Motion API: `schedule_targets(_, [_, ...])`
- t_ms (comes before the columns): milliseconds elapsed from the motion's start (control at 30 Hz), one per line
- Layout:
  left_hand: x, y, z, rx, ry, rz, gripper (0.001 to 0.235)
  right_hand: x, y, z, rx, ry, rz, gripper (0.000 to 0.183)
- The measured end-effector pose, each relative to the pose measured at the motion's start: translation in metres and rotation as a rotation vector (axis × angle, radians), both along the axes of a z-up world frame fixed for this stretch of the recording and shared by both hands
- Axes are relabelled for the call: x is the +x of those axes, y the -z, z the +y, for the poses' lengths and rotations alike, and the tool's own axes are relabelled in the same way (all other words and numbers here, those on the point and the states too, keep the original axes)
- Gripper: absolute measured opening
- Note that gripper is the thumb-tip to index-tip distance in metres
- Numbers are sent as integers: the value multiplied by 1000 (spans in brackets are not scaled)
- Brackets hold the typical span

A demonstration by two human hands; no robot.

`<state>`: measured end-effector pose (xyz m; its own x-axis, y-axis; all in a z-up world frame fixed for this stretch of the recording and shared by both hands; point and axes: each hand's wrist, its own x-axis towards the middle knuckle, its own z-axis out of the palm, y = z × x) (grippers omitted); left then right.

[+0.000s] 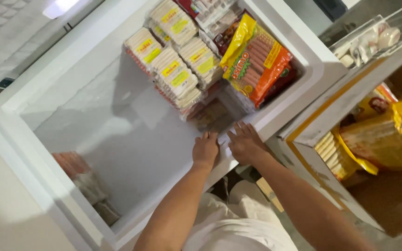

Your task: Transferring frozen food packages from a cardboard box into a chest freezer.

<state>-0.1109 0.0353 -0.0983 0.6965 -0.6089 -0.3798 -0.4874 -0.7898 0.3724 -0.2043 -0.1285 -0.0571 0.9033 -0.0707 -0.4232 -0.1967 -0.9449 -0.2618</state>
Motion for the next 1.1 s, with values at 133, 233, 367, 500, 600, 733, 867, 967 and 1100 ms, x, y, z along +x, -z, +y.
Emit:
schedule_targets(133, [11, 18, 14, -26, -6, -24, 32, 11, -28, 3, 43, 77, 41, 60])
schedule_targets(233, [17, -8, 3, 90, 21, -1, 28, 10, -56, 0, 159, 222, 20, 72])
schedule_targets(367, [32, -108, -60, -323, -133, 260, 30, 15, -115, -13, 270, 316, -57, 76])
schedule_targets(500, [36, -147, -132, -660, -245, 714, 33, 1, -164, -44, 466, 435, -581, 76])
schedule_targets(600, [25, -230, -176, -808, 63, 775, 34, -20, -226, -86, 372, 592, -723, 63])
schedule_targets(733, [-20, -293, -236, -587, 124, 963, 37, -82, -241, -152, 526, 748, -852, 45])
schedule_targets(867, [-74, -295, -280, -306, 489, 484, 39, -150, -220, -199, 175, 858, -602, 21])
schedule_targets(967, [-102, -256, -307, -2, 600, 288, 42, -177, -209, -206, 160, 976, -364, 24])
schedule_targets(1100, [-125, -145, -331, 182, 714, 177, 75, -201, -186, -202, 110, 1107, -119, 42])
